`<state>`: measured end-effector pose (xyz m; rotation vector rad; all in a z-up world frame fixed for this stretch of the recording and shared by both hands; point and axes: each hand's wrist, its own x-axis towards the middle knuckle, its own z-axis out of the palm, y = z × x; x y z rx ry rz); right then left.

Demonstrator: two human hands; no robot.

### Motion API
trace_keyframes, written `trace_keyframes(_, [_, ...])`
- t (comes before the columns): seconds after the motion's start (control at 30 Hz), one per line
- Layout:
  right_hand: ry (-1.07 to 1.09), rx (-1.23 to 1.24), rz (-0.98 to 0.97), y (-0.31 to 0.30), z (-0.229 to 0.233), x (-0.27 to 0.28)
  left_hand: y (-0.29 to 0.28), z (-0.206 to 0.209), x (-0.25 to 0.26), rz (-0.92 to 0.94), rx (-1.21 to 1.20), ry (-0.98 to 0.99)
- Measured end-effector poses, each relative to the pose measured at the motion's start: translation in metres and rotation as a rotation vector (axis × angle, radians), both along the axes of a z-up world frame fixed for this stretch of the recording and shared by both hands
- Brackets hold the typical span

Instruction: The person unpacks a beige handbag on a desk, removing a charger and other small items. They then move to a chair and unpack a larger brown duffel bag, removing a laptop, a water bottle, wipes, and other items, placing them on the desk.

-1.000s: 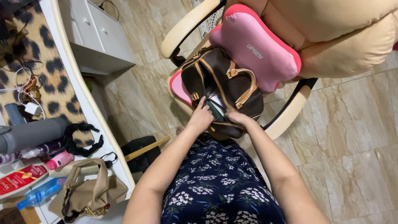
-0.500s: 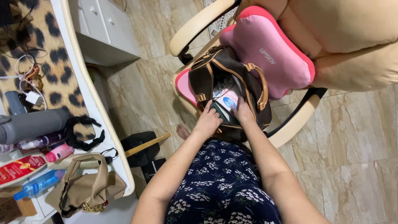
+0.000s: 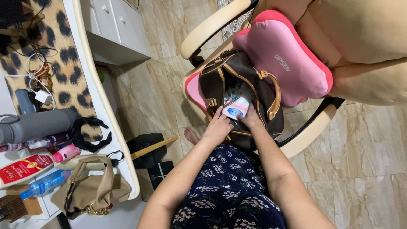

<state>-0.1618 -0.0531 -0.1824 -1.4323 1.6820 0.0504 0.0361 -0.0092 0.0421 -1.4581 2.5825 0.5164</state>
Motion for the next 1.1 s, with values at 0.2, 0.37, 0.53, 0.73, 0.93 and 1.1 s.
trace_keyframes(0.2, [0.019,-0.017,0.068,-0.001,-0.007,0.007,0.001,0.0,0.002,0.026,-0.021,0.023])
trace_keyframes(0.37, [-0.05,0.095,-0.141,-0.003,-0.011,0.004,0.002,0.002,0.007,0.058,0.006,0.085])
trace_keyframes(0.53, [-0.149,0.371,-0.351,-0.012,-0.018,-0.01,-0.002,0.004,0.0,0.045,0.03,0.06])
trace_keyframes(0.73, [-0.212,0.192,-0.183,-0.004,-0.005,-0.001,-0.004,0.008,-0.003,0.032,0.058,-0.001])
trace_keyframes(0.93, [-0.159,-0.022,-0.05,-0.006,0.096,0.014,-0.003,0.007,0.001,0.027,0.017,0.023])
trace_keyframes(1.1, [-0.182,-0.109,-0.038,-0.02,0.204,0.008,-0.004,0.006,0.006,0.057,0.082,0.112])
